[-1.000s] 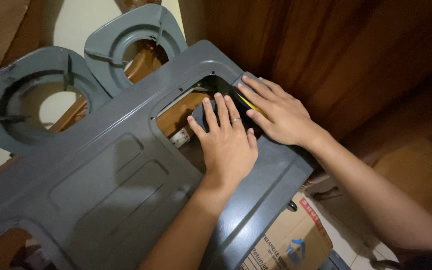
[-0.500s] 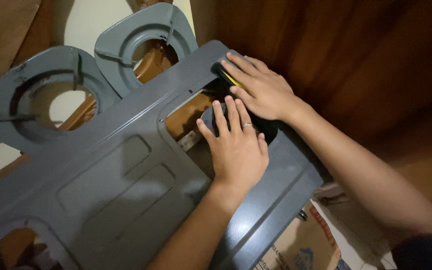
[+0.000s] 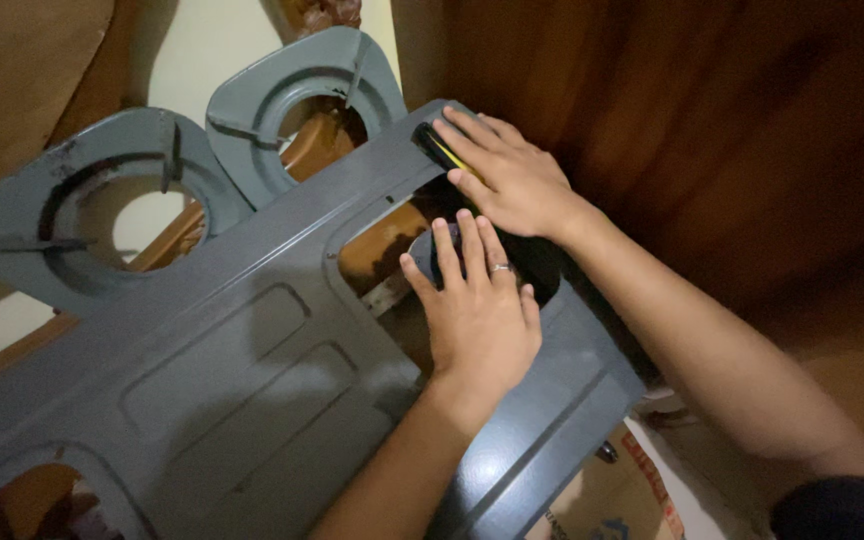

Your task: The person sands the edges and surface of a grey metal gas stove top using a sanding block. They hold the stove with one hand and move the sanding block along the rim and flat areas in repetitive strokes.

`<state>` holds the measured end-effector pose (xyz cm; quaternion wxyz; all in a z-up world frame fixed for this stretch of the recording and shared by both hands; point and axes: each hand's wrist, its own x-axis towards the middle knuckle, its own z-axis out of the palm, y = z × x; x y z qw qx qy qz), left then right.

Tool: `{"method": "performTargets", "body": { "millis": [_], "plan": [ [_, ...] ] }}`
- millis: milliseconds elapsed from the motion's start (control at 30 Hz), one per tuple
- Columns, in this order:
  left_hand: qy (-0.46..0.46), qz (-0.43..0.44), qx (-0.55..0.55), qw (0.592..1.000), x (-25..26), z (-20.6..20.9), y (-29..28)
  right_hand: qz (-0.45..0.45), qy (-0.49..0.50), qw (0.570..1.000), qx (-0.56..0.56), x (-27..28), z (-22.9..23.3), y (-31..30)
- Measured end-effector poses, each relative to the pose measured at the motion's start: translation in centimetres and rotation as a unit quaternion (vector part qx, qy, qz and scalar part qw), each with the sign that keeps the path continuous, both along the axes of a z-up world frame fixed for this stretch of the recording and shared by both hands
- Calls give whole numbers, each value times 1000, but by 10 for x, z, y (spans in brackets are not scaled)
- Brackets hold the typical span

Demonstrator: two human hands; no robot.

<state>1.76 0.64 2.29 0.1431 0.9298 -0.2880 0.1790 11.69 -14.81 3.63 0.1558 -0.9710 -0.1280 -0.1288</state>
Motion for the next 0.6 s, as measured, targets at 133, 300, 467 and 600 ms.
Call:
{"method": "performTargets", "body": {
  "millis": [133, 300, 467, 600],
  "plan": [
    [-16, 3, -3, 1000, 1, -3, -1, -16, 17, 1000, 3, -8, 1, -2],
    [-18, 4, -2, 1000, 0, -5, 0, -17, 15, 1000, 17, -26, -2, -7],
    [-23, 1, -10, 1000, 0, -5, 0, -23, 18, 999, 21, -46, -3, -13],
    [-29, 3, -9, 1000, -1, -6, 1, -34, 32, 998, 29, -63, -4, -16]
  ]
}}
